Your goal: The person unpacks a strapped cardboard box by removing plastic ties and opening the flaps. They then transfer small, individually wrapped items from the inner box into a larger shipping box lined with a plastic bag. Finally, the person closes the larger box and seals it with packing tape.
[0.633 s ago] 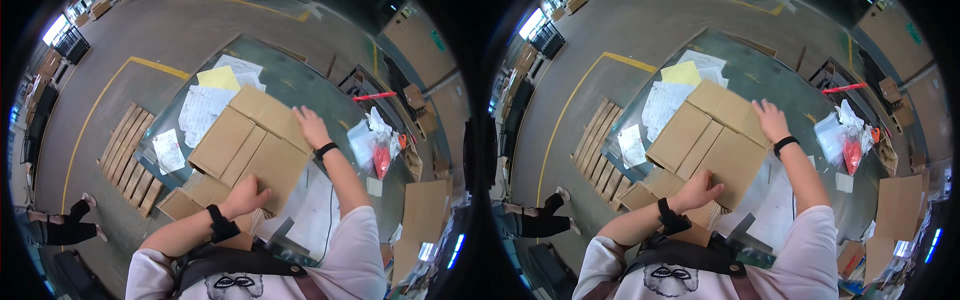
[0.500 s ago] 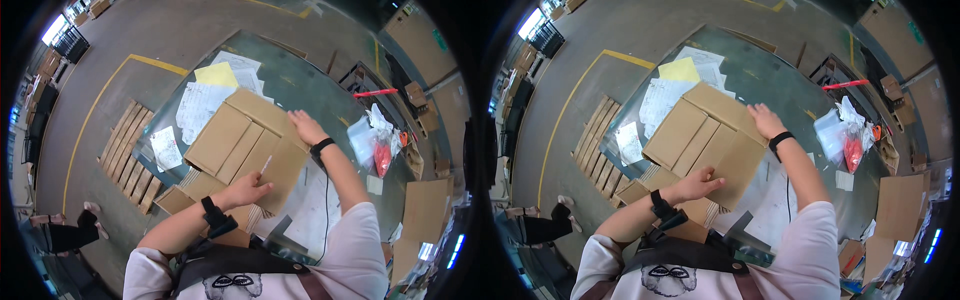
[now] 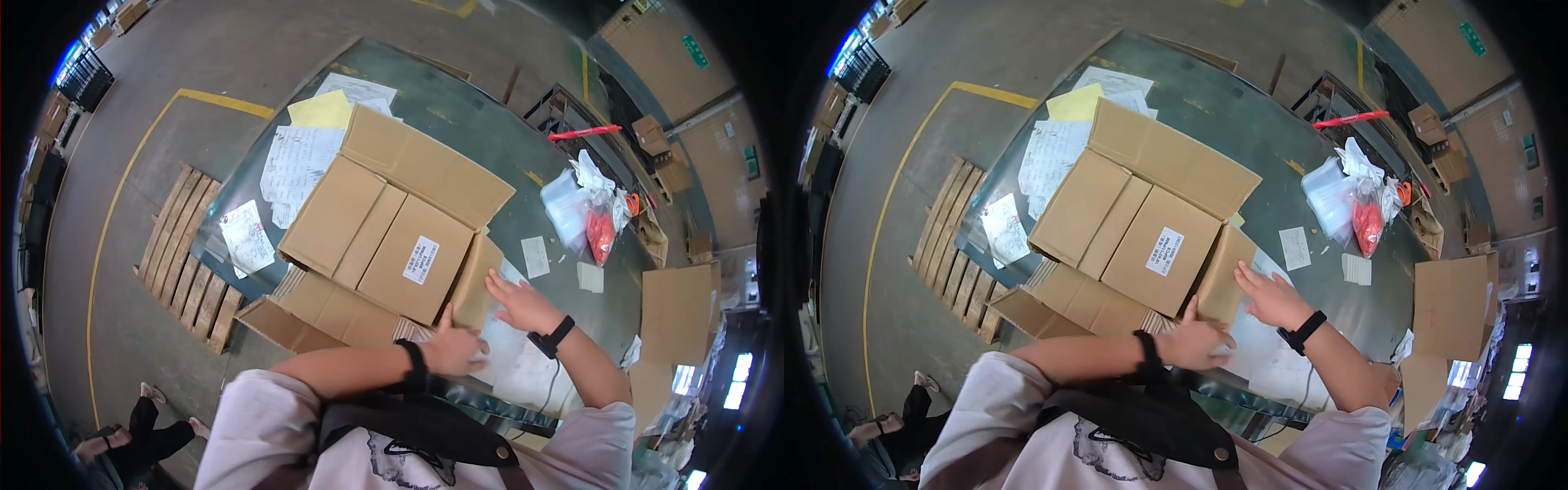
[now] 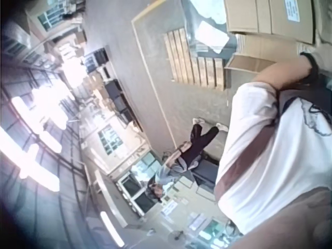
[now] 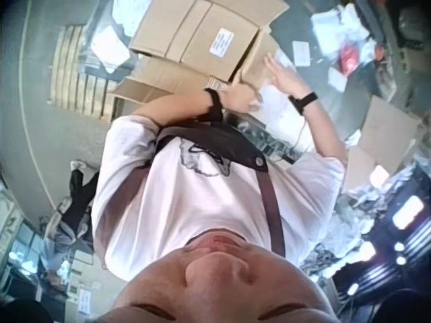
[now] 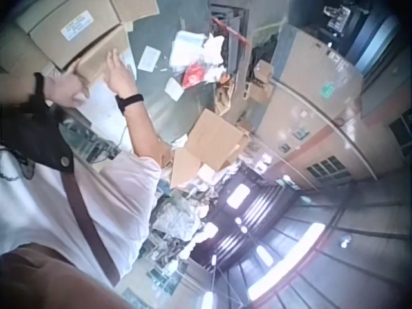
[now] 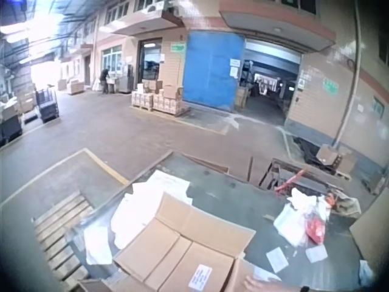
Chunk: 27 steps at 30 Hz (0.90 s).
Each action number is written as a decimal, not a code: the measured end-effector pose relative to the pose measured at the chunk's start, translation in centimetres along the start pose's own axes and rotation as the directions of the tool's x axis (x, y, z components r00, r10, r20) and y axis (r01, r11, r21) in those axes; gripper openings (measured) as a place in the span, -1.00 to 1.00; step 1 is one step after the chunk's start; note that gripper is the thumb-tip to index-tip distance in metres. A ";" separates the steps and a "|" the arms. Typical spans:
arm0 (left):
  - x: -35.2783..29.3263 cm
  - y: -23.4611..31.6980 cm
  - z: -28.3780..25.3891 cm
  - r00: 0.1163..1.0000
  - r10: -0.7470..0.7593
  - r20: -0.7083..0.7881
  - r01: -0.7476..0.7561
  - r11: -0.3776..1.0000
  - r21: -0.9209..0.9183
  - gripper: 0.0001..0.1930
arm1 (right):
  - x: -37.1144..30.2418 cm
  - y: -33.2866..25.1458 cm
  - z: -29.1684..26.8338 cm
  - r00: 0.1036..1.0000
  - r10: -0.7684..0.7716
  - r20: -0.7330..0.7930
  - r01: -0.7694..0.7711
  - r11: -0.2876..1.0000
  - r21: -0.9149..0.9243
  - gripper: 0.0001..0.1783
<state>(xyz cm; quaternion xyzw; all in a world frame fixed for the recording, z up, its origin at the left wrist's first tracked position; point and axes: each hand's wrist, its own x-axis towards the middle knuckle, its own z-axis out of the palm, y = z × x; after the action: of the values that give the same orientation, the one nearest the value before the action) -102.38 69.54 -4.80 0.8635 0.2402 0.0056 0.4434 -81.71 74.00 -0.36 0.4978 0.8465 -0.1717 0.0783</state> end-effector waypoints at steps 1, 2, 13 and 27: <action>-1.4 -1.0 -0.8 0.991 -0.075 -0.113 0.021 0.908 -0.418 -0.58 | 2.1 -2.3 -3.2 0.985 0.128 0.114 -0.128 0.992 0.000 -0.69; -3.2 -2.1 -1.8 0.965 -0.185 -0.186 -0.020 0.655 -0.755 -0.60 | 3.9 -3.7 -5.1 0.941 0.254 0.224 -0.258 0.966 -0.013 -0.72; -8.0 -8.3 -2.9 0.693 -0.699 0.176 0.050 -0.197 -0.979 -0.10 | 19.0 -8.6 -5.7 0.929 0.134 0.345 -0.134 0.991 -0.026 -0.68; -8.6 -6.0 -1.8 0.547 -0.783 -0.297 -0.387 0.078 -0.919 -0.36 | 22.3 -2.4 -2.0 0.895 -0.062 0.442 0.100 0.993 -0.062 -0.77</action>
<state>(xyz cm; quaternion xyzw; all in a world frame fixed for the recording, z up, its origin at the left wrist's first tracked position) -112.85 70.30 -6.59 0.1699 0.4803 0.4701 0.7207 -94.68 91.91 -4.78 0.4070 0.8334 -0.2473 0.2804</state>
